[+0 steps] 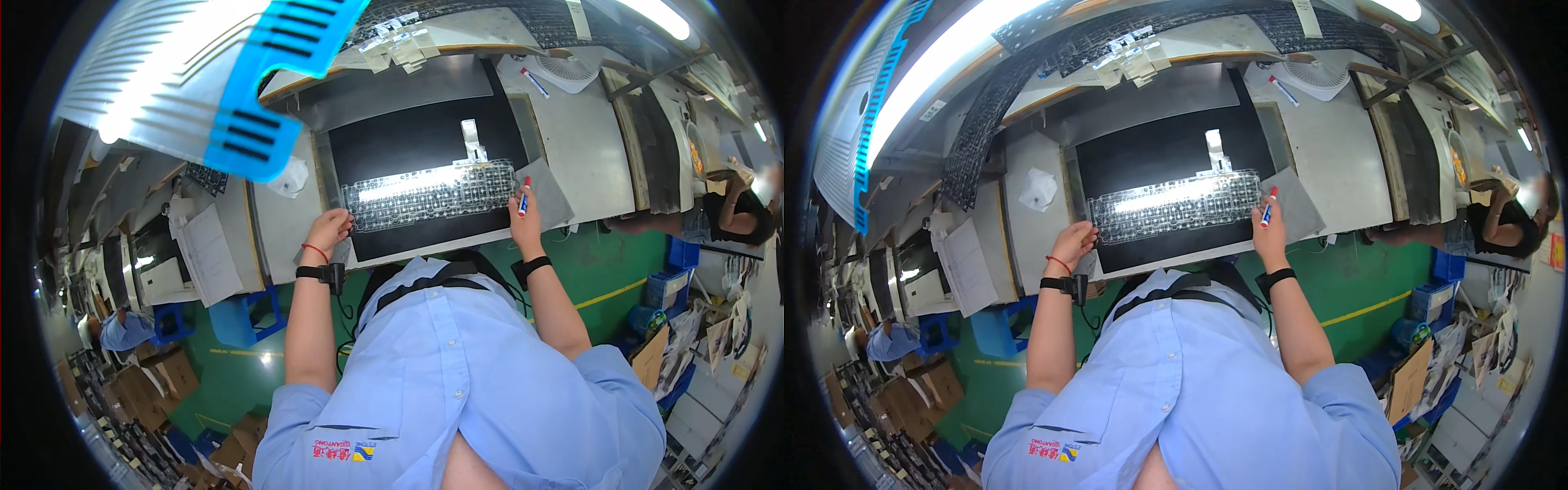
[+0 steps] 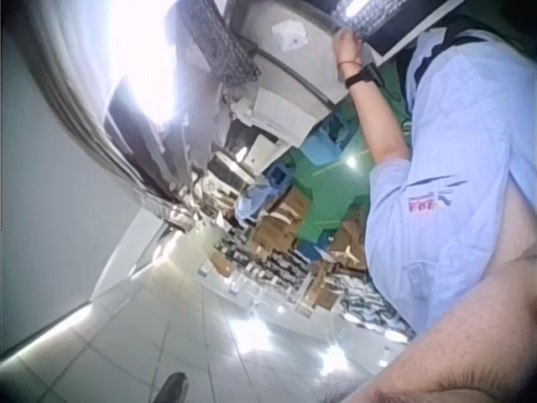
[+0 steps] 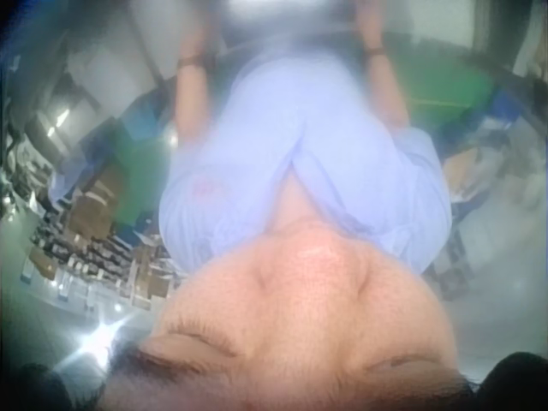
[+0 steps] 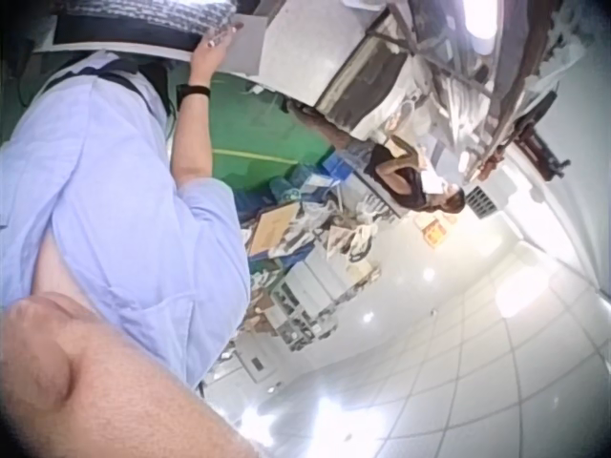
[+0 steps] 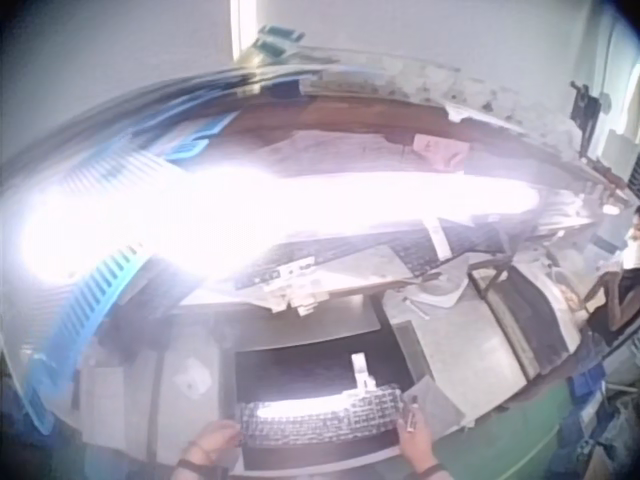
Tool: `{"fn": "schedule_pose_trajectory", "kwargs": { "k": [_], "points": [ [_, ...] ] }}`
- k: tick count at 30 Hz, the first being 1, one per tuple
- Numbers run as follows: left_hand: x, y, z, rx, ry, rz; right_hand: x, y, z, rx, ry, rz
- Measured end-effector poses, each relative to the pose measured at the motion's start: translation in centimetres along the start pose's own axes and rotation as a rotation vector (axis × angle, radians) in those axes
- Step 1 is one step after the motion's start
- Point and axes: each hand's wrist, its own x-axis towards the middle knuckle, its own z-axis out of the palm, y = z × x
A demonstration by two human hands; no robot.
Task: Inspecting and organizing keyboard membrane and frame components in a manufacturing facility.
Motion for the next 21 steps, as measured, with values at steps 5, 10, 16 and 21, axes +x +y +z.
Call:
{"fn": "schedule_pose_trajectory", "kwargs": {
  "k": [5,10,16,21],
  "points": [
    [-0.1,-0.1,0.8,0.003,0.146,-0.009,0.1,0.1,0.0,-0.068,-0.012,0.006],
    [0.0,0.2,0.9,0.135,0.114,0.011,0.0,-0.1,-0.1,-0.058,-0.002,0.004],
    [1.5,-1.4,0.6,0.318,0.227,0.2,-0.2,-0.4,-0.1,-0.213,0.006,0.016],
    [1.5,-0.7,0.7,0.36,0.22,0.265,-0.1,0.1,0.0,-0.171,0.03,-0.015]
  ]
}}
